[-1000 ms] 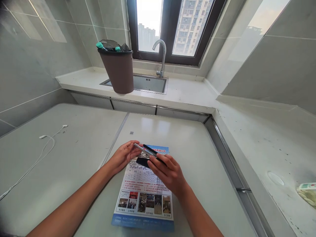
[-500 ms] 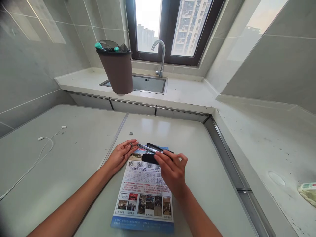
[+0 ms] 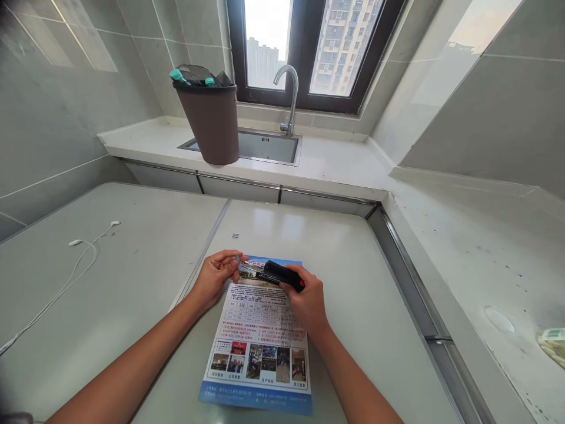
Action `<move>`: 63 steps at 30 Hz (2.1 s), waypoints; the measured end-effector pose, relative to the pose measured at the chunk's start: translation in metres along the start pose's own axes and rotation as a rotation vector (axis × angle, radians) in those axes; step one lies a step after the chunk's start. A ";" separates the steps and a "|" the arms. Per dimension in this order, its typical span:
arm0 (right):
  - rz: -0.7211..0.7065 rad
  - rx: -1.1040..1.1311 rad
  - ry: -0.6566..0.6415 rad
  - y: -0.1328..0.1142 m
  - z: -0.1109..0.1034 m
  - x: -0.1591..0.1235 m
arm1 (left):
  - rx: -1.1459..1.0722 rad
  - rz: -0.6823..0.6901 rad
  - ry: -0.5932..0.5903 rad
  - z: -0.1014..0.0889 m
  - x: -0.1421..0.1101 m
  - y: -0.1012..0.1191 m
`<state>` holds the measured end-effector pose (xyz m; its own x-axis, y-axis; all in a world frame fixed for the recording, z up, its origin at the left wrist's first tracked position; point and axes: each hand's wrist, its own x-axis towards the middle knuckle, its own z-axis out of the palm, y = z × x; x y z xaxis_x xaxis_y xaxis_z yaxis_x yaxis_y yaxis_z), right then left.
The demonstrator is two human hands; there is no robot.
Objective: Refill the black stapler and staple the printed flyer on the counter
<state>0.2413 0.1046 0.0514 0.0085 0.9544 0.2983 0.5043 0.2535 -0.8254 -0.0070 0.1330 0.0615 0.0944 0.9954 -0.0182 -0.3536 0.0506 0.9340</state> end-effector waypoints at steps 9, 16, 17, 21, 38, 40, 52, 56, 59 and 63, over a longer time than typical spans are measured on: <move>-0.031 -0.031 -0.055 0.004 0.000 0.000 | 0.229 -0.027 -0.180 0.003 -0.008 -0.004; -0.235 -0.218 0.002 -0.003 0.000 0.000 | 0.220 -0.053 -0.241 0.005 -0.009 -0.004; -0.304 -0.242 0.029 -0.007 -0.001 -0.002 | 0.198 -0.066 -0.249 0.006 -0.009 -0.004; -0.618 -0.186 0.033 -0.022 -0.004 -0.012 | 0.119 -0.098 -0.323 0.010 -0.013 -0.004; -0.875 -0.219 -0.097 -0.032 0.003 -0.021 | 0.106 -0.177 -0.458 0.018 -0.022 -0.003; -0.850 -0.218 -0.068 -0.031 -0.002 -0.019 | 0.123 -0.116 -0.437 0.016 -0.022 -0.003; -0.115 -0.561 0.272 0.054 -0.060 0.025 | 0.995 0.384 0.184 -0.009 0.002 0.004; -0.039 -0.607 0.214 0.065 -0.060 0.026 | 1.171 0.404 0.094 -0.022 0.013 -0.008; -0.050 -0.604 0.201 0.068 -0.059 0.027 | 1.236 0.381 0.014 -0.029 0.019 -0.016; -0.064 -0.572 0.196 0.072 -0.057 0.030 | 1.337 0.346 -0.039 -0.029 0.020 -0.022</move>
<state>0.3272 0.1423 0.0284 0.0946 0.8795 0.4664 0.8928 0.1323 -0.4306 -0.0246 0.1542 0.0306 0.2197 0.9370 0.2715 0.7872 -0.3346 0.5180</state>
